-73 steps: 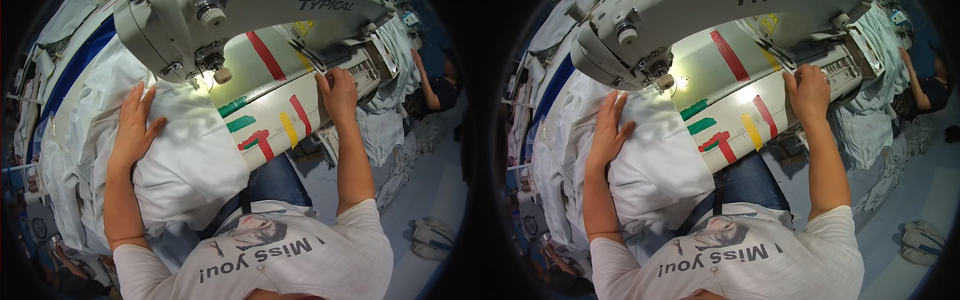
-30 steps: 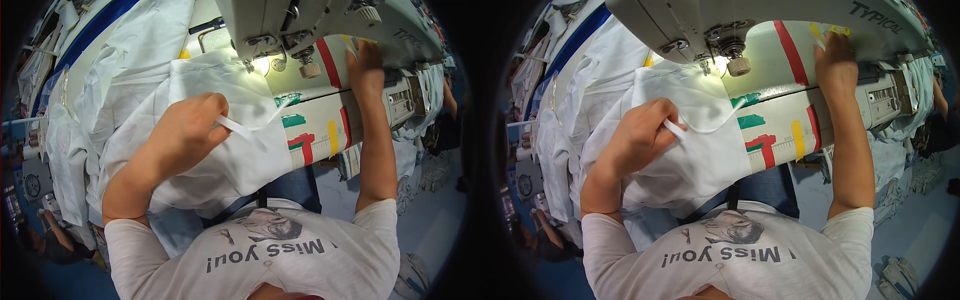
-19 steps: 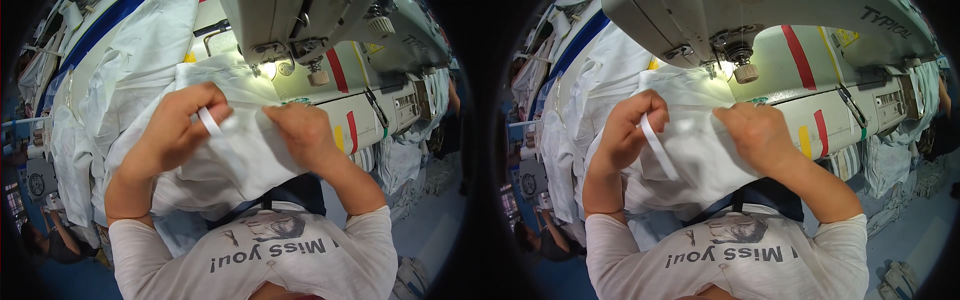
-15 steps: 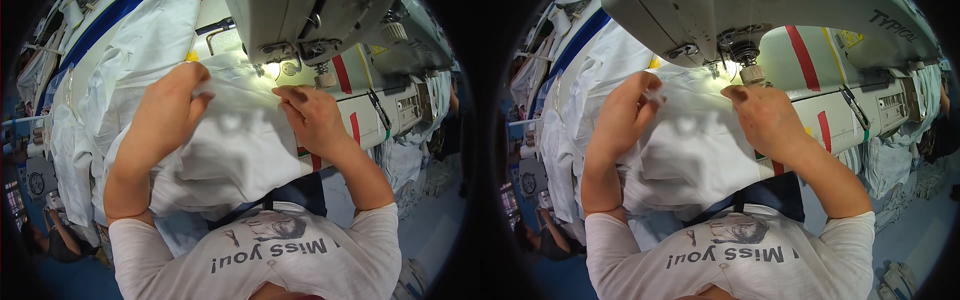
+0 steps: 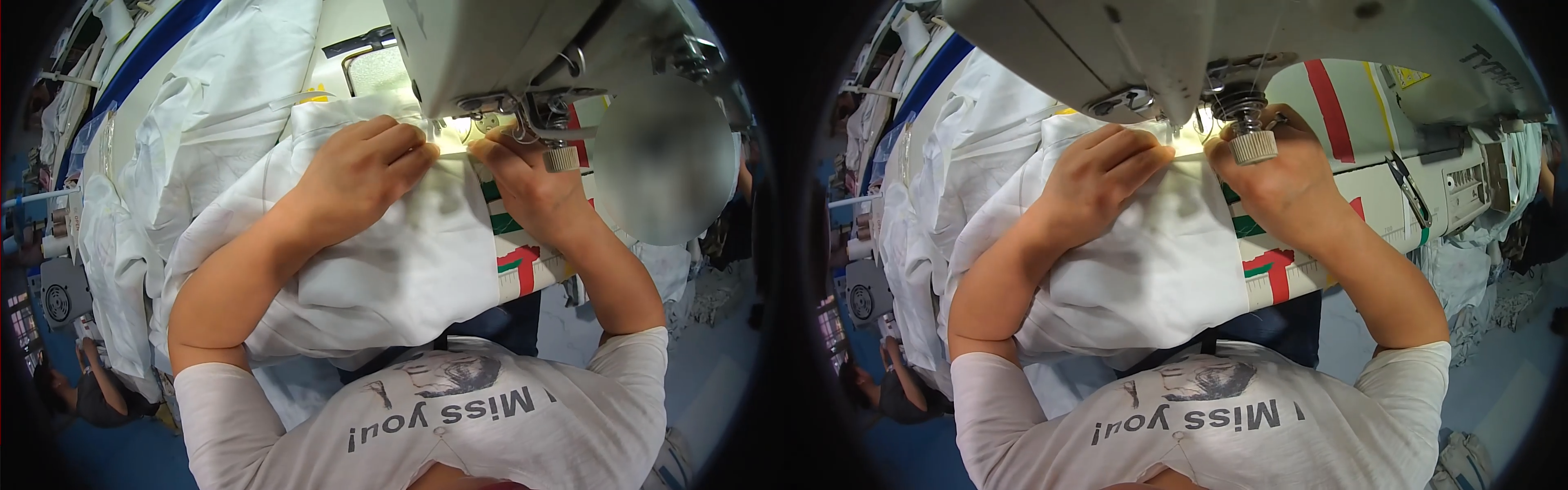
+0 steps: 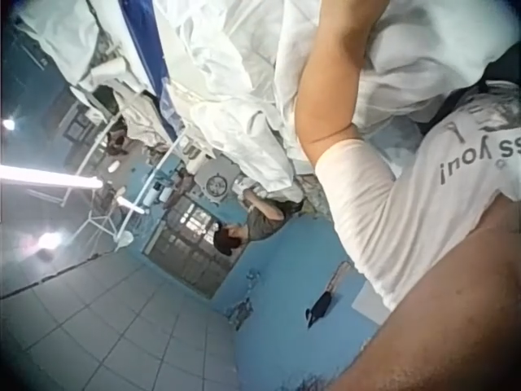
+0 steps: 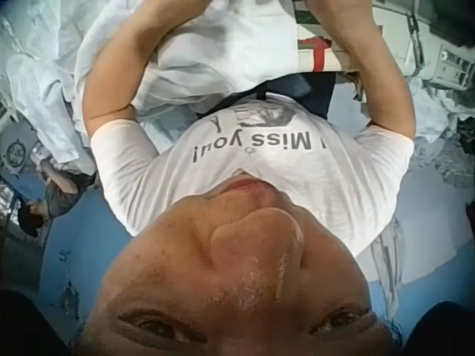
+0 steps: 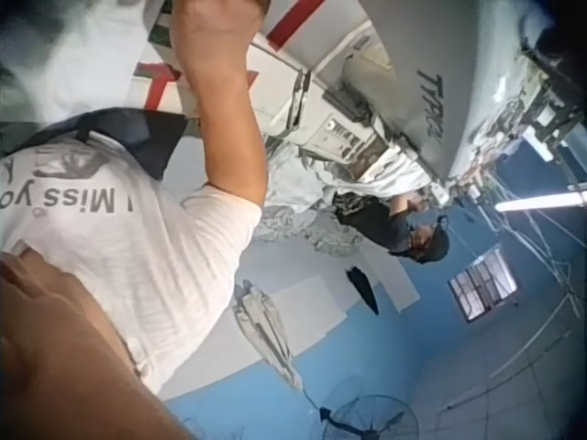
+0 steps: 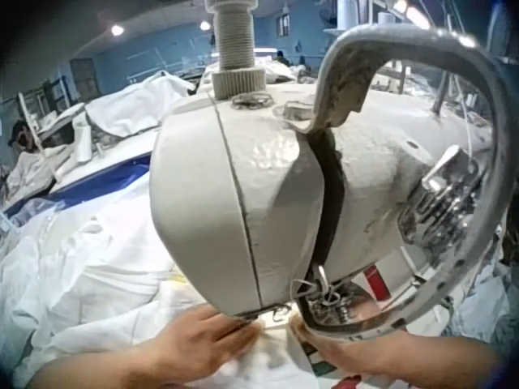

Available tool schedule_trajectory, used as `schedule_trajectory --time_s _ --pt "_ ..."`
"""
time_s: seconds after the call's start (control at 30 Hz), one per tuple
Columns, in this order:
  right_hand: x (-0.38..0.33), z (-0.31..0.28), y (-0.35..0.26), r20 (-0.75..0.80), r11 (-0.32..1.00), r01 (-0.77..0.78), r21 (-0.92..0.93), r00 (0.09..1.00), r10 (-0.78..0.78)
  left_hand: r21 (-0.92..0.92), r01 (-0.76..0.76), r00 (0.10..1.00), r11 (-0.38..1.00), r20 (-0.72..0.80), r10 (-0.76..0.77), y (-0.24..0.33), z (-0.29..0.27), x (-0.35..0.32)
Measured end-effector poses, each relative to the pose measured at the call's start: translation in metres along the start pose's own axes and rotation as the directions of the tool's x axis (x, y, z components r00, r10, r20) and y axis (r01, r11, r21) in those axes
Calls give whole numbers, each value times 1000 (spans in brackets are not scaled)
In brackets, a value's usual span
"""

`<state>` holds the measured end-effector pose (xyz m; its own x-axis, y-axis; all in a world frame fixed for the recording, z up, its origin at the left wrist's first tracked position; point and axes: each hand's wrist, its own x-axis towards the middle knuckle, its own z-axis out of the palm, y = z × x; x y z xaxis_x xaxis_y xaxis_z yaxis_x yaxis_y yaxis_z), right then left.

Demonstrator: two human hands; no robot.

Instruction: Sewing fabric covers using an industrial sewing machine.

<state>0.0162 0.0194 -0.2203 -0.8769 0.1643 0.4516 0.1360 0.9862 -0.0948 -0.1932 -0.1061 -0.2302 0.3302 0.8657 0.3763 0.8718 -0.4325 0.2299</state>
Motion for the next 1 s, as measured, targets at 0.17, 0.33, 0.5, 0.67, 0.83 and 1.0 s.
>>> schedule_trajectory --time_s 0.17,0.33,0.5,0.67,0.83,1.0 --pt "-1 1 15 -83 972 33 -234 995 -54 172 -22 997 985 -71 34 3 -4 7" --pt "-3 -2 13 -56 975 -95 -199 995 85 186 -32 997 982 -56 43 1 -1 6" --pt "-16 -6 -3 -4 971 -229 -64 973 229 183 -9 999 983 -34 16 5 -4 5" --pt "-21 -3 -3 -31 970 -227 -91 974 225 186 -16 999 982 -31 22 10 -11 9" --pt "-21 -5 -1 -19 949 -278 -151 960 278 196 5 1000 981 5 -6 12 -13 9" --pt "-22 -6 -1 -48 921 -323 -219 946 321 203 -4 1000 979 0 4 12 -13 10"
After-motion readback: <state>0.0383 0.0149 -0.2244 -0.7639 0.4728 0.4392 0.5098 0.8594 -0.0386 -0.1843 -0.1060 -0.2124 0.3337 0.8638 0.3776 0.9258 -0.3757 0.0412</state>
